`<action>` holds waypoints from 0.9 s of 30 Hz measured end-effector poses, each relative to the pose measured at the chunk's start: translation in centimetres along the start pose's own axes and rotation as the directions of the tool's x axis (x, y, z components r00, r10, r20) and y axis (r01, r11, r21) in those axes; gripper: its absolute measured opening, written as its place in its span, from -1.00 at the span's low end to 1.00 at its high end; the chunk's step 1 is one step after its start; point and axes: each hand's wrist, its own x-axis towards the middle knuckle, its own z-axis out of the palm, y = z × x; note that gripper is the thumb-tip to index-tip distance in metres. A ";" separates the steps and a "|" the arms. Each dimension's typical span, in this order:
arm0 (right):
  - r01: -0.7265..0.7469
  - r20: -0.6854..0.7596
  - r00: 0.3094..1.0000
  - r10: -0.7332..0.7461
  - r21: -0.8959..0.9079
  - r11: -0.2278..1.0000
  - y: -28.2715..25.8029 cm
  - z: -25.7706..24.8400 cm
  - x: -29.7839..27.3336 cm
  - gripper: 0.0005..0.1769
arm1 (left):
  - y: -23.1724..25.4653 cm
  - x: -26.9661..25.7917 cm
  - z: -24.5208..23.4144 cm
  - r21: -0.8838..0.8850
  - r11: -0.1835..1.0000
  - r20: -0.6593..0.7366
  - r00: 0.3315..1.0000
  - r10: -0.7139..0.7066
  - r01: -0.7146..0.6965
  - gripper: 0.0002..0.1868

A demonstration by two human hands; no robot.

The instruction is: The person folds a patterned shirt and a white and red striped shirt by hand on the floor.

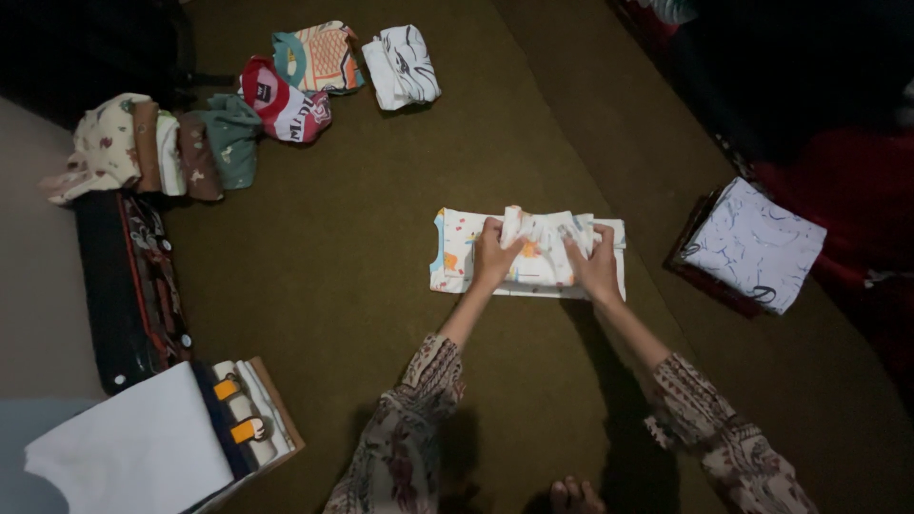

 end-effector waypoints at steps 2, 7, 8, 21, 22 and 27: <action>0.113 -0.002 0.994 -0.113 0.065 0.991 1.0 0.4 0.9 -0.32 | 0.0 -0.1 0.0 -0.109 0.989 -0.026 0.995 0.101 -0.103 -0.43; 0.264 0.034 0.964 -0.263 -0.008 0.965 3.8 0.3 1.8 -0.16 | 0.4 -1.6 0.0 -0.079 0.994 0.026 0.996 0.082 -0.080 -0.29; 0.249 0.052 0.967 -0.250 0.012 0.968 3.8 0.1 1.4 -0.14 | 0.7 -1.9 -0.1 -0.066 0.995 0.026 0.996 0.081 -0.080 -0.24; 0.297 -0.001 0.955 -0.298 -0.064 0.953 0.4 -0.3 -1.1 -0.13 | 5.9 -3.5 -2.7 -0.013 0.991 -0.033 0.991 0.131 -0.131 -0.06; 0.297 -0.001 0.955 -0.298 -0.064 0.953 -0.1 -0.2 -1.4 -0.13 | 6.2 -4.2 -2.8 0.074 0.992 -0.055 0.993 0.107 -0.103 -0.14; 0.211 -0.132 0.962 -0.239 -0.198 0.957 -1.1 0.2 -3.9 -0.17 | 5.4 -5.7 -1.7 0.227 0.970 -0.091 0.994 -0.067 0.086 -0.19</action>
